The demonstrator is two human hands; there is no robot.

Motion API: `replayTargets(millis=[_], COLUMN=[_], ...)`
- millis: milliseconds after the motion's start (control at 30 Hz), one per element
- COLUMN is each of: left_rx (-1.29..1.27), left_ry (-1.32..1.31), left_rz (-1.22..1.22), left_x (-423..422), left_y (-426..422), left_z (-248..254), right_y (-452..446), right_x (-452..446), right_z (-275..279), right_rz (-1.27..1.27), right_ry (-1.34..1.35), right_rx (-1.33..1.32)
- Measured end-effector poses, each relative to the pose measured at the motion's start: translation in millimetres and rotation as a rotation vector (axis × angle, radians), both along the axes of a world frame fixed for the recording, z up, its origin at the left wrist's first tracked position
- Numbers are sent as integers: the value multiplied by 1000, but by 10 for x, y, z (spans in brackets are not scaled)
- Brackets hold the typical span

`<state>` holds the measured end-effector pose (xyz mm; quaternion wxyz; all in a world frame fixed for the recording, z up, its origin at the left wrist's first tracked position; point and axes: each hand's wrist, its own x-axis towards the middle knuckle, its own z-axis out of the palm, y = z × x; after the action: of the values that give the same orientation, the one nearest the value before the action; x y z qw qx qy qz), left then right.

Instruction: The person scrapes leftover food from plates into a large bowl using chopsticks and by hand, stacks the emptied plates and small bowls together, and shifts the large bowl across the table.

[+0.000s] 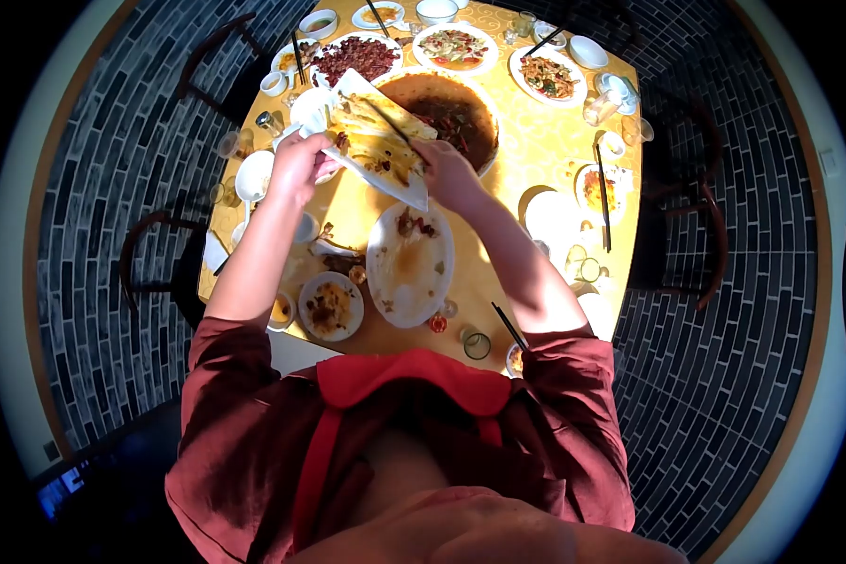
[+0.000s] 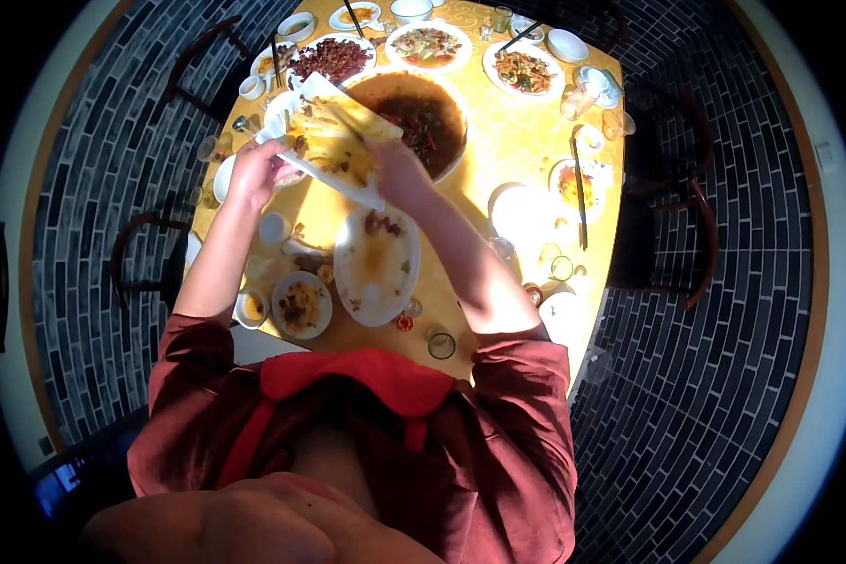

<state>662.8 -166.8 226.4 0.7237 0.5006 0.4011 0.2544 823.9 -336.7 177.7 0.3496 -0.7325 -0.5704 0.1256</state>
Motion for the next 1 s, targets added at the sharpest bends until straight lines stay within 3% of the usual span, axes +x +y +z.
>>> replayTargets(millis=[100,200,233,333,367,467,500,600,700,800,1000], left_rx=[-16,-33,-37,-40,-33,-21,-17,-50,-50,-48,-44], left_ry=[6,-5,-9,-26,-24,-19,-21,-41,-62,-62,-68], left_rz=[-23,-11,2,-1,-8,-23,-21,11,10,24,48], left_x=[11,22,13,-28,-38,-59,-51,-66,-65,-65,-73], left_y=[13,12,15,21,41,74,70,107,153,120,156], left_z=[0,12,22,32,-3,-88,-68,-80,-78,-93,-64], right_y=[55,130,62,-22,-36,-125,-178,-231,-354,-406,-535], right_x=[-238,-104,-25,25,-50,-391,-466,-274,-299,-490,-196], right_z=[147,55,110,6,-33,85,203,-21,43,223,-157], right_rz=[90,24,62,-83,-42,88,85,61,-1,154,-48], right_ry=[100,-122,-157,38,-8,31,188,-266,121,194,106], right_rx=[64,-371,-406,-144,16,168,120,-95,93,143,-15])
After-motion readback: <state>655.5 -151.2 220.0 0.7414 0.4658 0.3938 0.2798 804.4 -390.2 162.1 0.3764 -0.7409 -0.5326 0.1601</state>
